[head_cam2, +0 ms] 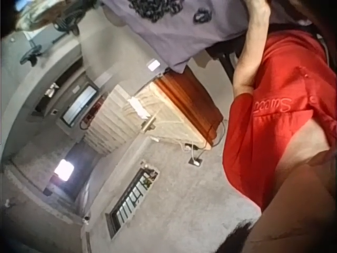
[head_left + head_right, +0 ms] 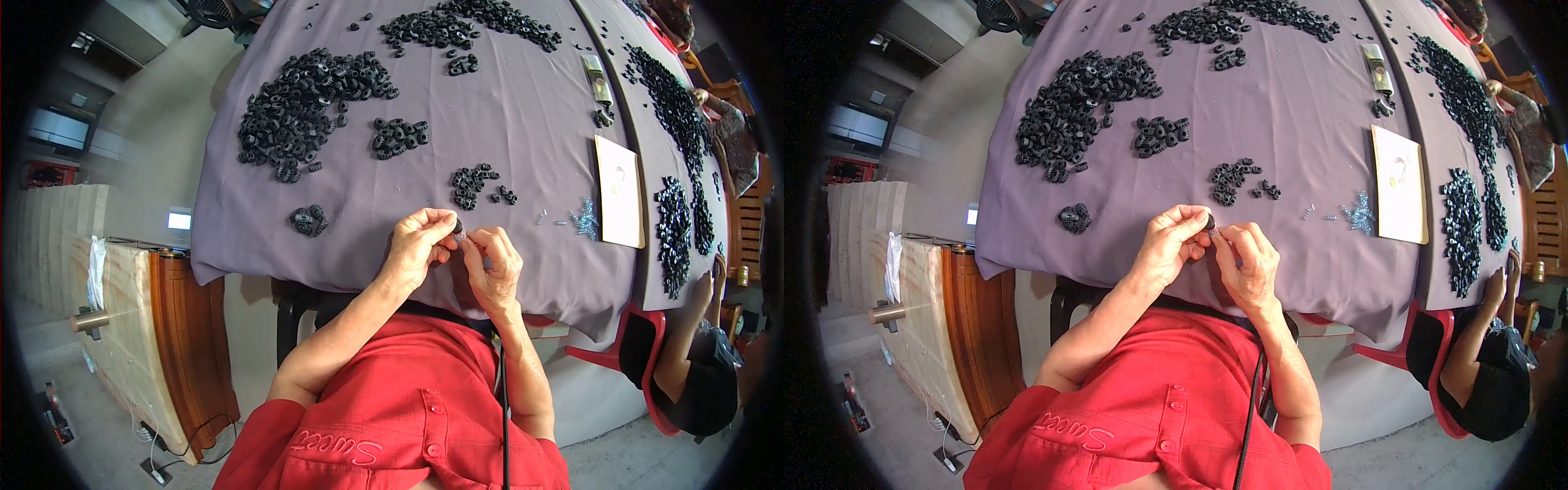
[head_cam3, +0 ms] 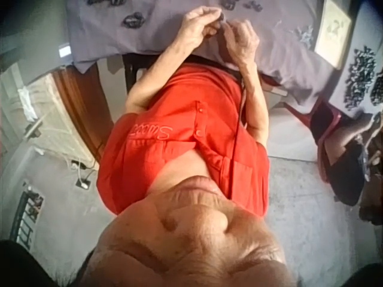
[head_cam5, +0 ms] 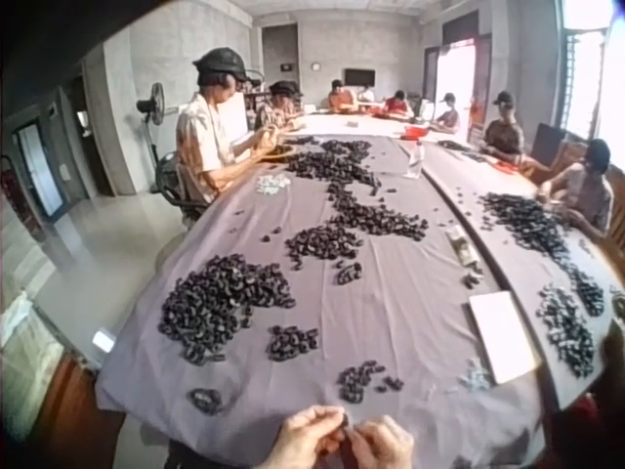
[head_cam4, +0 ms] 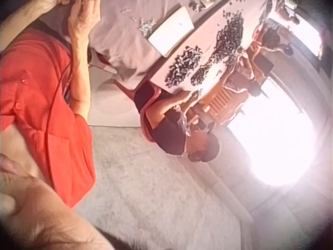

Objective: The person picks up a black plastic component and a small metal spring by hand, inserts the spring into the component, and repeats the process with other pieces.

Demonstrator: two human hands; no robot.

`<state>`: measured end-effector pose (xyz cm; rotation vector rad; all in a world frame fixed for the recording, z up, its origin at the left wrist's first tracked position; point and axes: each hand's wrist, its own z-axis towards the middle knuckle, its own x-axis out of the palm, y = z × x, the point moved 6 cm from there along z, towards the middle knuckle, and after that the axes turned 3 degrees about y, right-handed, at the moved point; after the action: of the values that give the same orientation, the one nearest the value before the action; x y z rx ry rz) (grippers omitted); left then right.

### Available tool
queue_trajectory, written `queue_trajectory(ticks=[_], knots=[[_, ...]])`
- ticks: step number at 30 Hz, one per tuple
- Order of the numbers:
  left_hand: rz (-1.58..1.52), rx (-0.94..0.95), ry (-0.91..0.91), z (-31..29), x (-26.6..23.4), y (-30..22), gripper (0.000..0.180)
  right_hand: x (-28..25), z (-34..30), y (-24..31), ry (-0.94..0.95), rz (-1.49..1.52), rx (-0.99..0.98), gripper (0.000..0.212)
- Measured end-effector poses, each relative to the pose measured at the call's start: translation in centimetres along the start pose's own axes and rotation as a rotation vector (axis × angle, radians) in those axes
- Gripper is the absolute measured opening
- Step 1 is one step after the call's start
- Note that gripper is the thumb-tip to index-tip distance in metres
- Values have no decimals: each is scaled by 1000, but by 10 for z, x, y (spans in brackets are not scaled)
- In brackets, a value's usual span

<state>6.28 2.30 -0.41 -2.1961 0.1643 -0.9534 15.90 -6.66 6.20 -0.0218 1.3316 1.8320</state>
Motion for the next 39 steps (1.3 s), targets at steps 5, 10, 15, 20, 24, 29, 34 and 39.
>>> queue_trajectory(ticks=[5,10,15,20,24,29,34,39], knots=[[-5,-1,4,0,-1,2,12,0,-2,-3,-50,4,3,12],[34,74,59,2,2,1,11,-3,-3,-6,-74,34,-12,13],[83,112,106,3,2,0,17,-2,-5,-15,-5,77,105,11],[154,162,153,1,3,-2,20,-2,-11,-36,-57,254,300,8],[167,169,192,2,4,-3,22,-1,-6,-25,11,223,253,8],[126,168,139,2,6,-3,19,-1,-6,-22,51,167,197,8],[84,114,89,4,1,4,9,0,-7,-25,20,199,156,10],[208,56,130,2,4,-1,10,0,-8,-33,33,323,317,10]])
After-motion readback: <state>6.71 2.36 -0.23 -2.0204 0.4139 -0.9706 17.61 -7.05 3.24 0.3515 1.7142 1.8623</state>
